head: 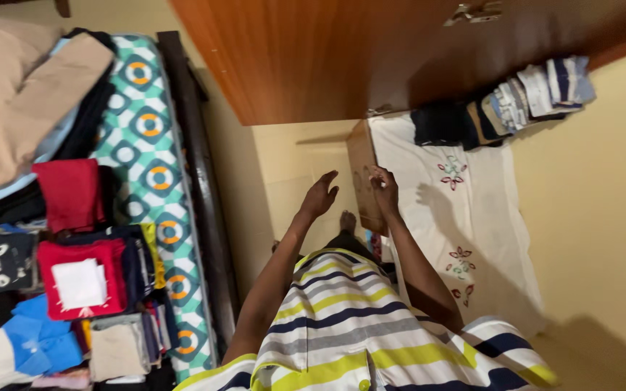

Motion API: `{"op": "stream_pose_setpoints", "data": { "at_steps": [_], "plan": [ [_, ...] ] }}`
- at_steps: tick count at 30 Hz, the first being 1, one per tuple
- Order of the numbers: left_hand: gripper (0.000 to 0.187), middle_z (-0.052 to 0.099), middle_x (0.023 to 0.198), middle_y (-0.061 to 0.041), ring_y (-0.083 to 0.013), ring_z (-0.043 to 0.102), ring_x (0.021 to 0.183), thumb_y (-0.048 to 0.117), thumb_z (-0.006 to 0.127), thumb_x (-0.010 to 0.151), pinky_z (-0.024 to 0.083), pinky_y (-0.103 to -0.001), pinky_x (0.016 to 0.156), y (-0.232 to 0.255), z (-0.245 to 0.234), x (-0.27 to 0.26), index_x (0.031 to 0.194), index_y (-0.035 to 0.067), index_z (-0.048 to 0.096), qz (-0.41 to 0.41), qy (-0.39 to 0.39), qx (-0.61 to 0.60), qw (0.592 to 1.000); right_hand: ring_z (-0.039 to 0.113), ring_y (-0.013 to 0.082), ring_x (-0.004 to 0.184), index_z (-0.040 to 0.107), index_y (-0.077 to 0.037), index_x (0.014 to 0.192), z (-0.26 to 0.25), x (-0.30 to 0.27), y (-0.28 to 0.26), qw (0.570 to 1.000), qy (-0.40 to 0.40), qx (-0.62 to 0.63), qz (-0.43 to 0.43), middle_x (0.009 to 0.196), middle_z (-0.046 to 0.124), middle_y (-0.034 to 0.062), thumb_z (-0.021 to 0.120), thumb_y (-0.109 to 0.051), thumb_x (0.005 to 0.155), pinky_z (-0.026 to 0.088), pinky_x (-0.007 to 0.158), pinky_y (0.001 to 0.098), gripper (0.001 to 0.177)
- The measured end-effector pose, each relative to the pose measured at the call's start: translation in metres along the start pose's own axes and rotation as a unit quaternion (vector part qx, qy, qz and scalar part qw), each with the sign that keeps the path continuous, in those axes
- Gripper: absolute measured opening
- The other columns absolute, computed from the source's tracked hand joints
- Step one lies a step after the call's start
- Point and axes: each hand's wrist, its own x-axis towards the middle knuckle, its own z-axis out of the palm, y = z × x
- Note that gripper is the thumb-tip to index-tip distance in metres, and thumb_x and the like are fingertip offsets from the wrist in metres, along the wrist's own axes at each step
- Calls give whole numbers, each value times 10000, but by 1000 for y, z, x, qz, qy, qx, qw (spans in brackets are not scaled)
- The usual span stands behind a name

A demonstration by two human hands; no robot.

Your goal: The person organizes several folded clothing items by picking them up from a pile and placing them onto a bed one by one.

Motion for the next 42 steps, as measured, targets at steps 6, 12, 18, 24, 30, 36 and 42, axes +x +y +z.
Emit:
{"op": "stream_pose_setpoints", "data": {
  "at_steps": [6,12,18,24,30,36,42],
  "plan": [
    [508,553,1464,-207,-412,553,1301,191,602,980,479,-451,1073,21,76,46,1461,56,509,3,-12,-45,999,643,146,911,669,-128,1306,-77,23,53,998,11,-2,61,1175,645,86,669,-41,980,534,856,291,337],
    [475,598,1423,-211,-405,573,1313,184,623,1002,476,-444,1076,31,147,86,1451,65,523,-48,-32,-90,994,643,149,1003,669,-105,1320,-143,69,123,998,15,21,59,1173,639,90,637,-17,969,531,896,297,363],
    [543,680,1247,-209,-377,670,1178,244,613,1006,535,-444,1026,32,210,131,1528,158,491,-200,-149,-62,966,599,159,923,703,-85,1278,-196,109,203,994,47,-45,89,1109,687,49,694,-47,1002,496,819,306,278],
    [636,472,1530,-200,-422,532,1329,198,668,963,496,-495,1037,13,266,164,1530,128,386,-61,-103,-2,993,659,137,1004,645,-88,1332,-231,147,270,990,35,57,125,1100,656,33,663,-77,1018,544,908,299,314],
    [747,374,1566,-262,-473,439,1401,173,717,928,454,-496,1105,-10,309,221,1558,69,329,1,-84,13,996,651,202,1106,641,-80,1323,-238,180,330,986,36,3,163,1166,680,63,687,-72,973,534,957,341,354],
    [784,377,1570,-260,-457,421,1417,156,747,878,451,-477,1114,-9,341,297,1543,53,346,-20,-92,5,996,665,215,1140,615,-65,1360,-226,212,379,979,33,29,200,1176,686,115,757,-101,944,542,996,352,441],
    [830,313,1622,-293,-436,285,1528,156,772,897,310,-446,1235,-9,378,341,1570,-9,317,-9,-75,-35,997,622,263,1219,545,-2,1398,-215,231,410,983,59,15,173,1341,638,165,824,-143,925,516,1026,366,567]
  ]
}}
